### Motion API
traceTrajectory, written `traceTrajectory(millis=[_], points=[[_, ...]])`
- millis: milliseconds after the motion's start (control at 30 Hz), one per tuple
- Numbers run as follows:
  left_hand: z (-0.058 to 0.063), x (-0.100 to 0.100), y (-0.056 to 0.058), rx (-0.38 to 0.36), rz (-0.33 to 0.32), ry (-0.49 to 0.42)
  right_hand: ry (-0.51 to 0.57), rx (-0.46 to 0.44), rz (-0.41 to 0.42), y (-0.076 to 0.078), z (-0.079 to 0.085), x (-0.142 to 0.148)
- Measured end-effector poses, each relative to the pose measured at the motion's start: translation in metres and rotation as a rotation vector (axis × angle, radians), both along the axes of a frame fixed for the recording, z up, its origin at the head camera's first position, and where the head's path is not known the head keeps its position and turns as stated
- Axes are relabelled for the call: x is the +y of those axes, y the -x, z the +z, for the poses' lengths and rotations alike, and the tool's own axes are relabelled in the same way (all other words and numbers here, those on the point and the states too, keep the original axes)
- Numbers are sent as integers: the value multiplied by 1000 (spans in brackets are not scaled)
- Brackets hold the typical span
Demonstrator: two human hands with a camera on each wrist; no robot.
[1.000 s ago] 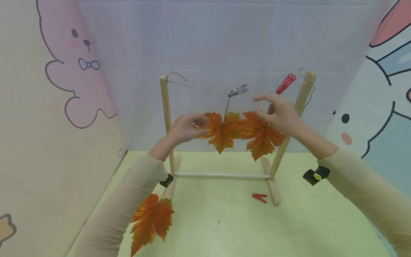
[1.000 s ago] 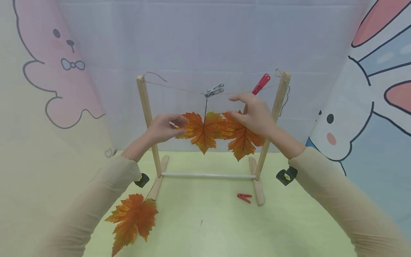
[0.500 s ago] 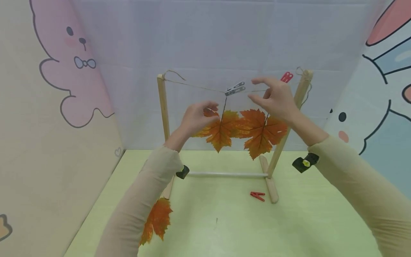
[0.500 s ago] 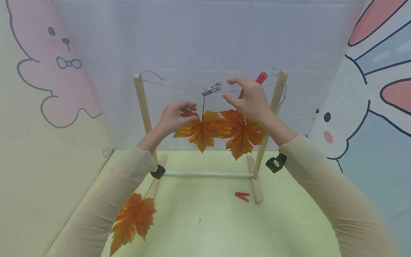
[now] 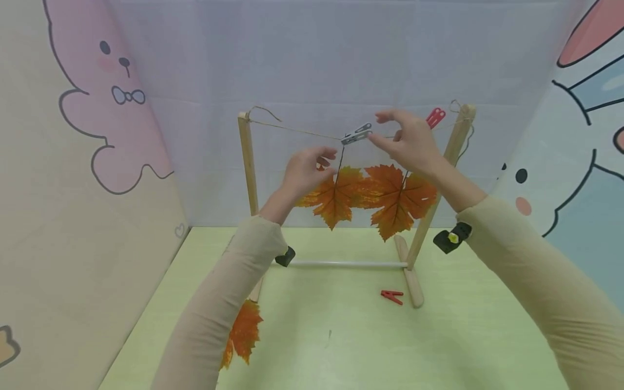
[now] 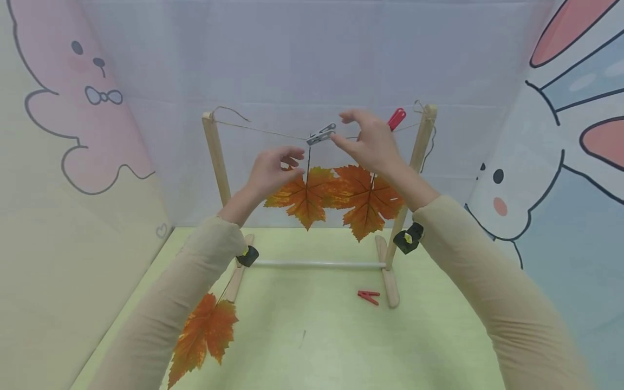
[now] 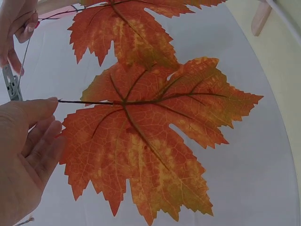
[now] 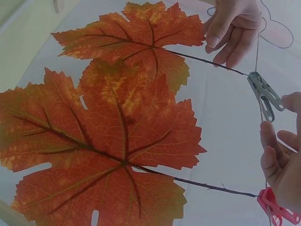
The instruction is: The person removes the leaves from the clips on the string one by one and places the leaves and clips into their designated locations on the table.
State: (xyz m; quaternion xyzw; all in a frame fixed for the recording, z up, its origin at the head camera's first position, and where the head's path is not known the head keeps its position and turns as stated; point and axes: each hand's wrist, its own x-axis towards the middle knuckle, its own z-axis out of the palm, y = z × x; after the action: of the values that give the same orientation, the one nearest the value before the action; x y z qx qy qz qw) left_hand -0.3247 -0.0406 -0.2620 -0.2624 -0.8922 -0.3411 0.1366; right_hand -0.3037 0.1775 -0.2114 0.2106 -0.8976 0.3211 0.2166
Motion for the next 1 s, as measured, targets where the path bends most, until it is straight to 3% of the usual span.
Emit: traceTrajectory(millis=[267,733,1000], points=[[-5,13,6,6,9,-5,67,-77,18,5,-3,-3],[-13,19,4,-3,11,-81,232,-156,80,3,-5,-11],[-14,18,2,43,3,-94,420,-264,78,4,-4,-11]])
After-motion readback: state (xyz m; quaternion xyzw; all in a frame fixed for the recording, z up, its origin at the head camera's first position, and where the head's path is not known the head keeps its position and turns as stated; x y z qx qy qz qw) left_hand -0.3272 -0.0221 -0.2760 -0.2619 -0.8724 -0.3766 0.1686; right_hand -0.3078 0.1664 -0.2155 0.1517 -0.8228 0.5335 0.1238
